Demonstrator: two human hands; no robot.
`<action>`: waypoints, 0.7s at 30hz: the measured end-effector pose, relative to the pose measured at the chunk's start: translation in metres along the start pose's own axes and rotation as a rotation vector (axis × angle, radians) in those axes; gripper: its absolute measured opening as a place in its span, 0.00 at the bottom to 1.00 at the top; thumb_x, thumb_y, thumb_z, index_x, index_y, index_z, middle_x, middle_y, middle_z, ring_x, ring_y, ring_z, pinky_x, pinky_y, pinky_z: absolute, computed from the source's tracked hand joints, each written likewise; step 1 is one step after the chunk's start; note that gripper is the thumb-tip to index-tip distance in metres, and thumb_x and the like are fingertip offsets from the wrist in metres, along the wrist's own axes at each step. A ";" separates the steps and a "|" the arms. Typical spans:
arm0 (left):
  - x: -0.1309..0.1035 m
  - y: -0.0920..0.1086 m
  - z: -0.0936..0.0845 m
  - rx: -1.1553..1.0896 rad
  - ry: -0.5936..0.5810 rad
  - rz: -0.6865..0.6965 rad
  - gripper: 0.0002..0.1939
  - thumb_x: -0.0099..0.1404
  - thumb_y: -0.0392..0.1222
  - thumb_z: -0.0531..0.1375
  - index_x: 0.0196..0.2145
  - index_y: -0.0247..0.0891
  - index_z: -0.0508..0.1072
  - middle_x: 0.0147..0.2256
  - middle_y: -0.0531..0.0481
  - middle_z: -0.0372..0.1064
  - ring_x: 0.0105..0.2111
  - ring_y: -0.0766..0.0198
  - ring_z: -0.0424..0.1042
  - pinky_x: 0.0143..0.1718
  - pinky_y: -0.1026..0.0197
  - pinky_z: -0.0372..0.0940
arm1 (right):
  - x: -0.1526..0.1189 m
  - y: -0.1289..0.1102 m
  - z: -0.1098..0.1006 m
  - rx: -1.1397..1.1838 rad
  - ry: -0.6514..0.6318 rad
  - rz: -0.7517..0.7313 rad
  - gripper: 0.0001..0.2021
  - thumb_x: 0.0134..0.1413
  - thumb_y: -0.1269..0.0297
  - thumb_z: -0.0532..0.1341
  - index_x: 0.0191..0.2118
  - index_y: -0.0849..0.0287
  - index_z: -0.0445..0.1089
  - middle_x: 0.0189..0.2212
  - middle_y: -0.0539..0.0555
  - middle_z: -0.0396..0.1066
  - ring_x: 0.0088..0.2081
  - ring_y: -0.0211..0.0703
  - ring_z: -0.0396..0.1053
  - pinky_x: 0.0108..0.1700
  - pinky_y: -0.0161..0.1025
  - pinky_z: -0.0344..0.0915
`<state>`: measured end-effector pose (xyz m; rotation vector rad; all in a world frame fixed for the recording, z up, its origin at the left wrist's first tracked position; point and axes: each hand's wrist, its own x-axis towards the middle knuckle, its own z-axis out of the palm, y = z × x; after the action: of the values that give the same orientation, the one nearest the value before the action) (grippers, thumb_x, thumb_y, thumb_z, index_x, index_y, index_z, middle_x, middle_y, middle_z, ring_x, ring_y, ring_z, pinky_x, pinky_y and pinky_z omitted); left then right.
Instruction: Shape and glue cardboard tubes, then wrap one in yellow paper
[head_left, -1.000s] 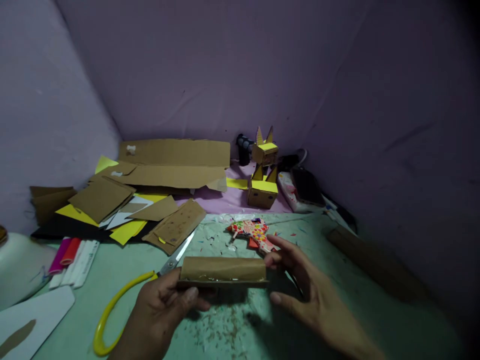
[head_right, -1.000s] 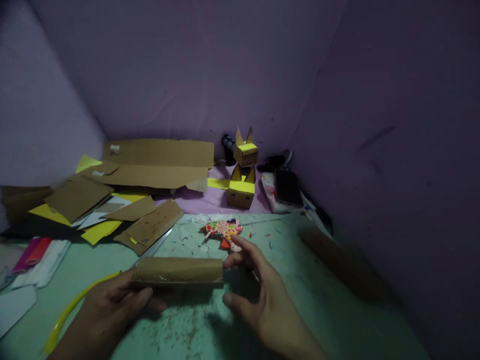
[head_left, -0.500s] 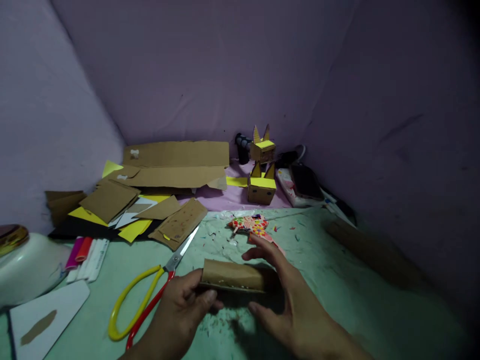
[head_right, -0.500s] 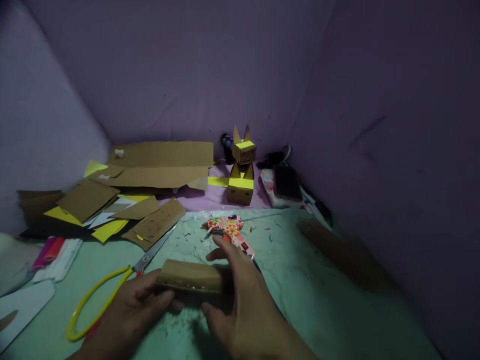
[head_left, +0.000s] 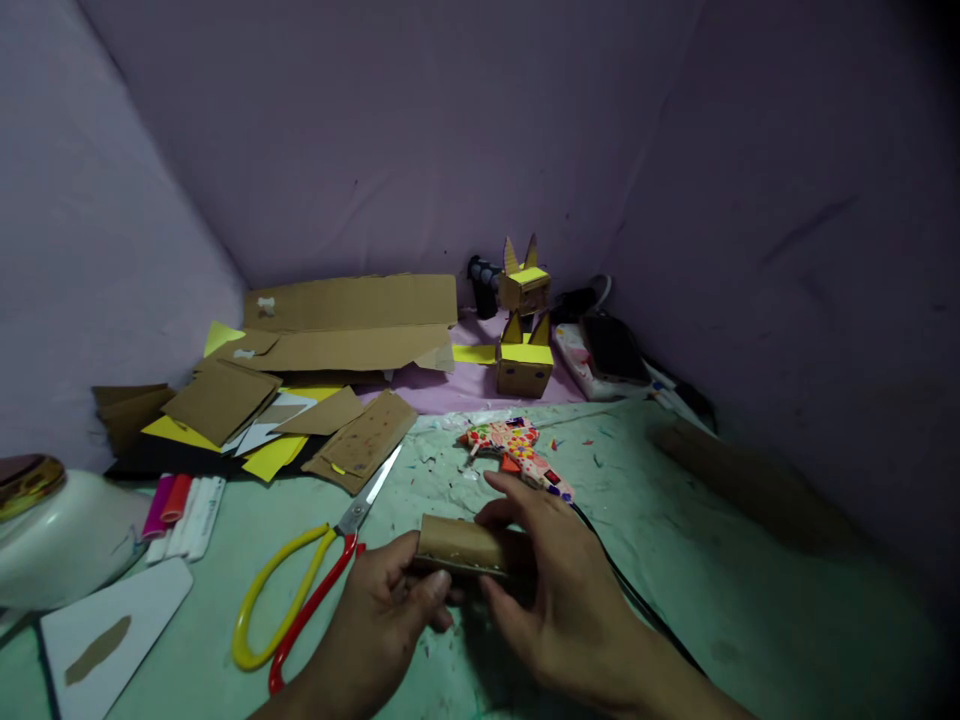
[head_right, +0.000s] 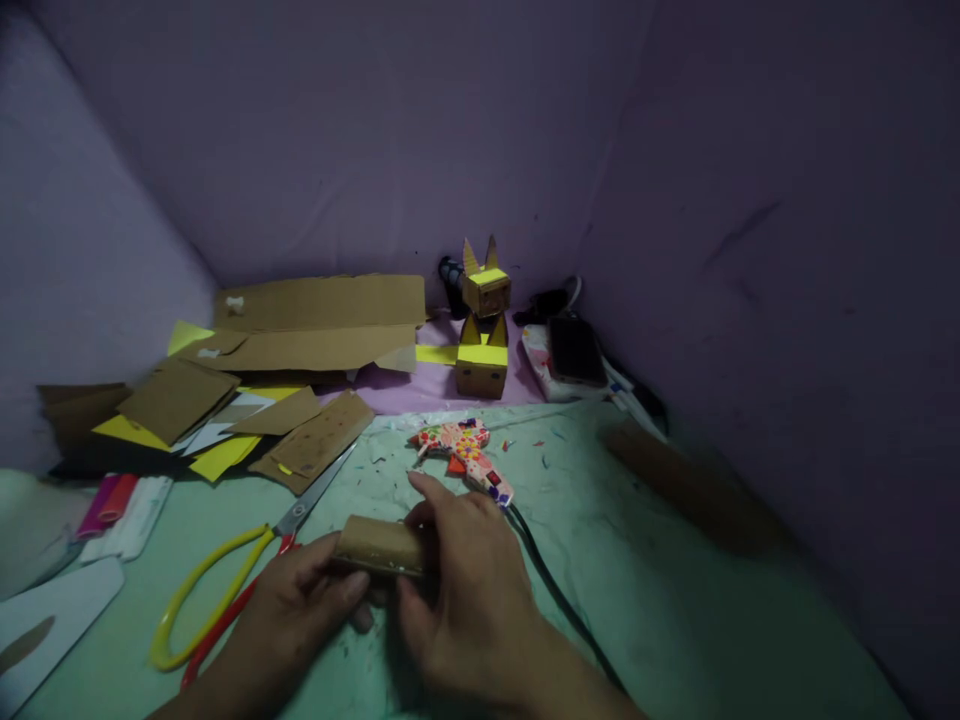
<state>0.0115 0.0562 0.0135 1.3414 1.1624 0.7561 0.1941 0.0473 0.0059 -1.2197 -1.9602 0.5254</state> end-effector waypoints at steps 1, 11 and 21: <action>0.000 -0.001 0.000 0.004 0.007 -0.033 0.11 0.55 0.49 0.59 0.28 0.38 0.73 0.22 0.51 0.71 0.20 0.66 0.67 0.23 0.64 0.65 | 0.000 0.000 0.000 0.002 0.000 0.007 0.36 0.41 0.74 0.60 0.59 0.55 0.50 0.41 0.56 0.72 0.40 0.53 0.69 0.44 0.56 0.64; 0.000 0.000 0.000 -0.039 0.053 -0.157 0.14 0.50 0.48 0.63 0.31 0.37 0.72 0.18 0.56 0.66 0.18 0.68 0.63 0.19 0.65 0.61 | 0.002 -0.001 -0.001 0.035 -0.018 0.033 0.34 0.42 0.75 0.59 0.57 0.52 0.50 0.40 0.54 0.76 0.40 0.51 0.74 0.50 0.59 0.61; 0.002 0.000 0.003 -0.016 0.073 -0.192 0.13 0.48 0.48 0.61 0.29 0.37 0.70 0.18 0.56 0.65 0.19 0.68 0.62 0.19 0.66 0.60 | 0.003 0.001 -0.002 0.027 -0.021 0.017 0.31 0.43 0.75 0.58 0.56 0.55 0.51 0.41 0.56 0.76 0.42 0.52 0.74 0.53 0.65 0.58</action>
<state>0.0145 0.0570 0.0128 1.1775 1.3194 0.6786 0.1958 0.0504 0.0078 -1.2193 -1.9557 0.5743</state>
